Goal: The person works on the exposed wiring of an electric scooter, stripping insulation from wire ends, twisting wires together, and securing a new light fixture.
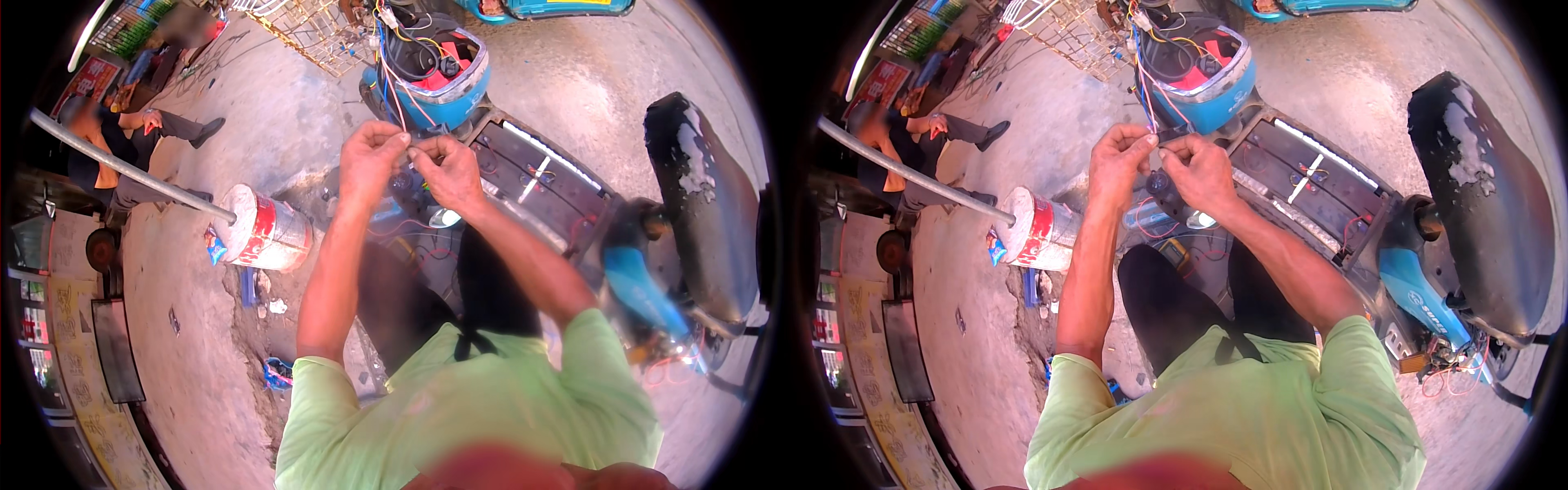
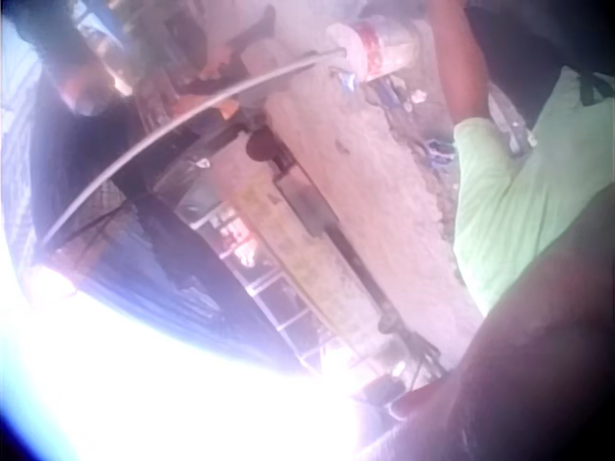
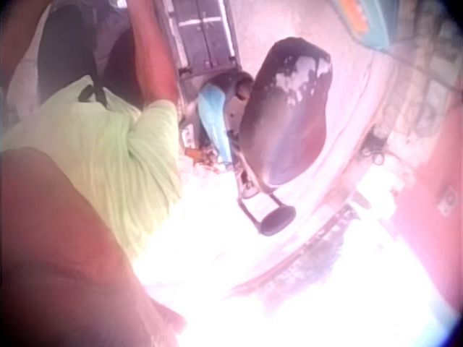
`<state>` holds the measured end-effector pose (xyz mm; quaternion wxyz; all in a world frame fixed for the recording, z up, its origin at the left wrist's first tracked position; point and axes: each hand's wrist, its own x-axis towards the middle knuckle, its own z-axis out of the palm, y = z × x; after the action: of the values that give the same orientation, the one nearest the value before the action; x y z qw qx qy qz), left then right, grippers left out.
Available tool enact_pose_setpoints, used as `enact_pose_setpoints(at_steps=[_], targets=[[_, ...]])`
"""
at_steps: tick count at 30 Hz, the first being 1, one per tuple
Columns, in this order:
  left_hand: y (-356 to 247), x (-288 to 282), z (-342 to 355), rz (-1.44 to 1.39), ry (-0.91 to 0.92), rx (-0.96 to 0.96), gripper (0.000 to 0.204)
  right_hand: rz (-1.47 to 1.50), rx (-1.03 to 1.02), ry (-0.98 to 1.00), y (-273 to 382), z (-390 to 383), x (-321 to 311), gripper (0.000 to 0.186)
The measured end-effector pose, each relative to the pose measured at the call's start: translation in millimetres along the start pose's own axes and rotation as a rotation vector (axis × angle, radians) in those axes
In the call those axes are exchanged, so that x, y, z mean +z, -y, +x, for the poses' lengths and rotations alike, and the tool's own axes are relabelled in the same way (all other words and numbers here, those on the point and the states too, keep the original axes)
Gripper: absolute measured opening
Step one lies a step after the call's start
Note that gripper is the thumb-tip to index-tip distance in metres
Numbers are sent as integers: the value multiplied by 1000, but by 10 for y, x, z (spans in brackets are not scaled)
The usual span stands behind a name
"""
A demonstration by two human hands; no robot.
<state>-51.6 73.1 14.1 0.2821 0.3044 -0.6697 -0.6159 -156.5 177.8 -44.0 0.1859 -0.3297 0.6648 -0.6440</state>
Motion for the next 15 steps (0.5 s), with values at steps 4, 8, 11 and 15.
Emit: enact_pose_setpoints(at_steps=[4,8,11,15], targets=[[109,16,60,24,-56,-81,22,49,8,53,32,6,-36,27],[283,48,133,-162,74,-121,19,295,49,98,-145,23,35,26],[344,124,155,-234,8,-80,21,362,28,92,-260,44,104,25],[429,169,191,-151,-122,-12,15,199,57,96,-149,12,84,25]])
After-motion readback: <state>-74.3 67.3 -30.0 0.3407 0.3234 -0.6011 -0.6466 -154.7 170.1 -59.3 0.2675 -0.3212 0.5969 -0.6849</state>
